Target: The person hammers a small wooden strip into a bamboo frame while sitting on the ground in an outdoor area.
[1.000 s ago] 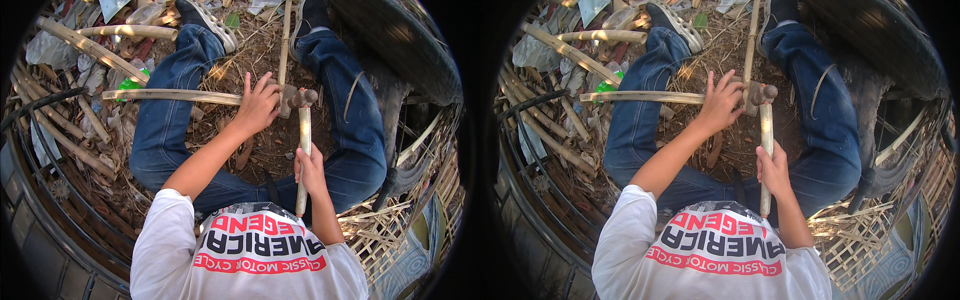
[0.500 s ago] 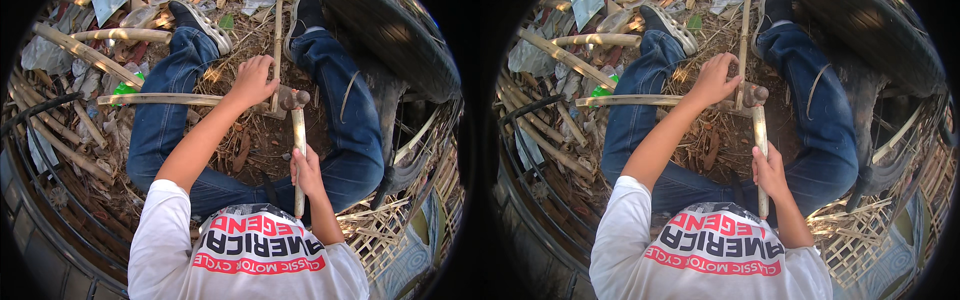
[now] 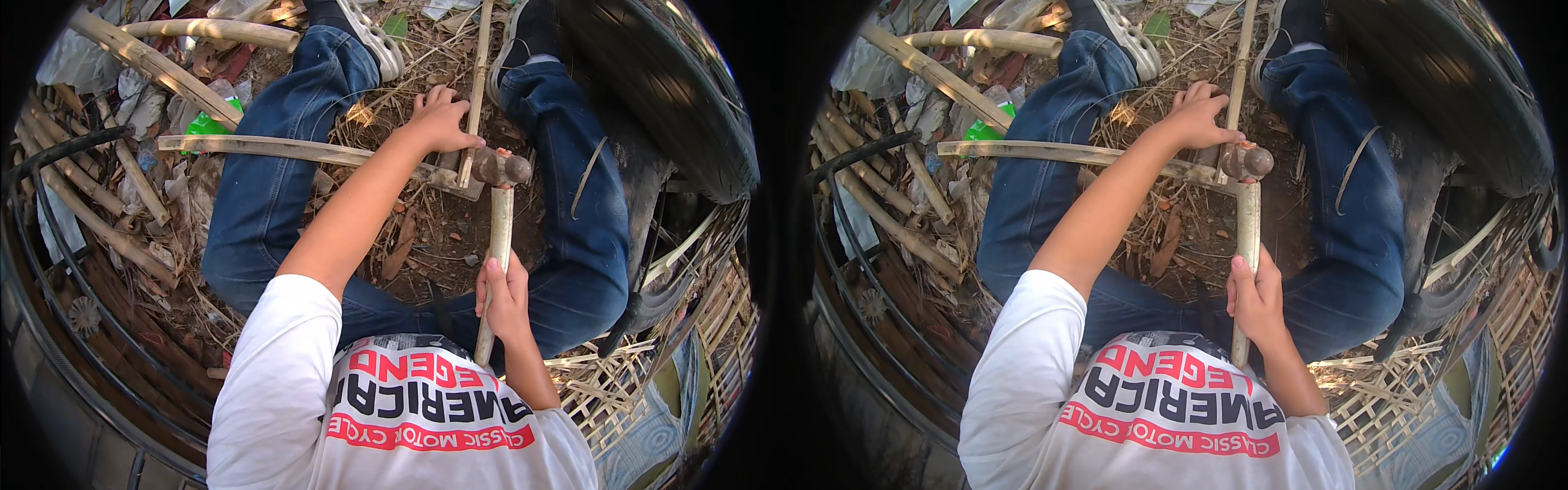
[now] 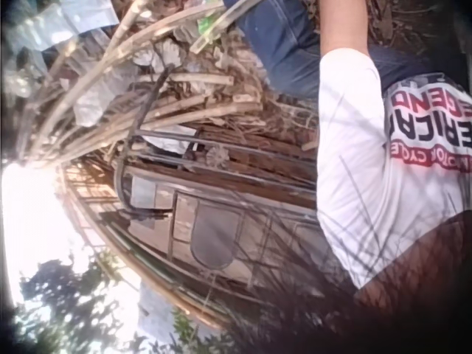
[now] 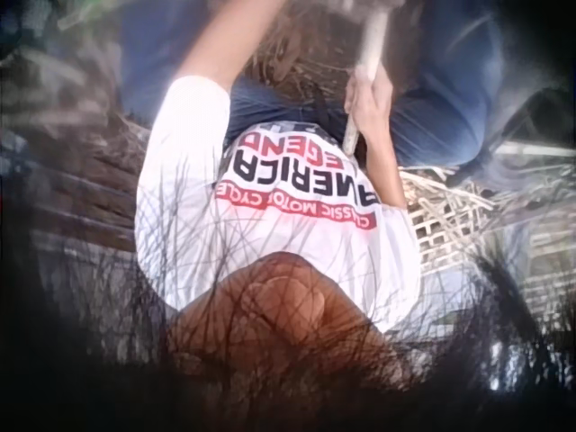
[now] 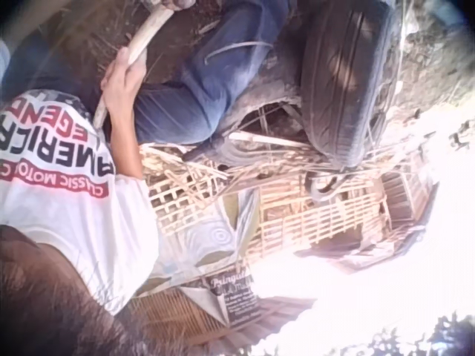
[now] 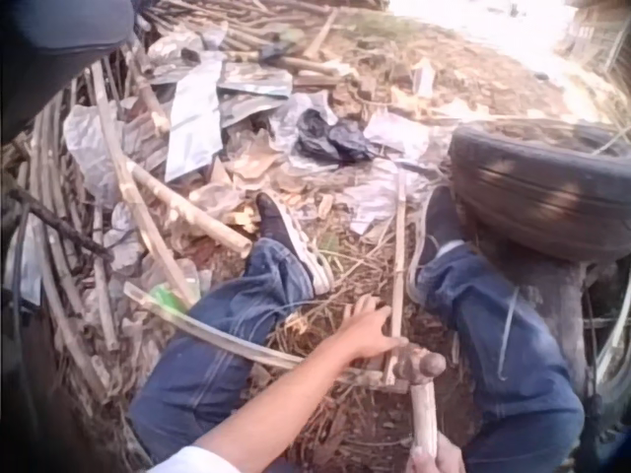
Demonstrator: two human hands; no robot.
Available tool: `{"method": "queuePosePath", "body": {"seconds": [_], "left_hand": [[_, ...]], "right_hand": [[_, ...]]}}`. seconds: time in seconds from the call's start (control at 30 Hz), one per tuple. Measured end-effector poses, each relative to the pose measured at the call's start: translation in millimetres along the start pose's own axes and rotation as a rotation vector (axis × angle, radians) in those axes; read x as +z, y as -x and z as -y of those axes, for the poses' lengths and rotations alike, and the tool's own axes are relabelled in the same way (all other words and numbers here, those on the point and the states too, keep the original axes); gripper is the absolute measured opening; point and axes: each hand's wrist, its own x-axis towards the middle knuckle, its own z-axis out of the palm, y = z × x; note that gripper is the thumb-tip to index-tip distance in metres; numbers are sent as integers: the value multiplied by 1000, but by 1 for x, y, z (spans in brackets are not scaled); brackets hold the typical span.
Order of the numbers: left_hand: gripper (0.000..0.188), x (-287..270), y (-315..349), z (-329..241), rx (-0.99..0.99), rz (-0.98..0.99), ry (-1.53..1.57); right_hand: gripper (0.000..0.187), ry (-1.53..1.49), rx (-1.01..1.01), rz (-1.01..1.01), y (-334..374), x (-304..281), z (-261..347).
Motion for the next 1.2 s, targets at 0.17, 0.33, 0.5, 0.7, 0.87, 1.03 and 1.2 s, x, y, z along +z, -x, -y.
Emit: {"method": "queuePosePath", "body": {"seconds": [0.17,0.33,0.5,0.7,0.87,1.03,1.2], "left_hand": [[84,3,4,2,-27,33,17],[77,11,3,4,-20,1,95],[70,13,2,3,-27,-7,90],[65,19,11,5,-23,-15,115],[66,11,6,-1,-10,-26,122],[64,17,12,3,-33,-20,133],[69,17,11,2,-37,-9,101]], "right_hand": [[26,70,223,67,-9,-1,27],[27,45,134,70,-8,0,25],[27,39,114,37,0,-4,26],[27,95,191,29,1,-5,21],[28,170,207,25,-11,-2,11],[27,-32,16,64,-3,-8,21],[28,118,209,56,-9,-3,7]]}}
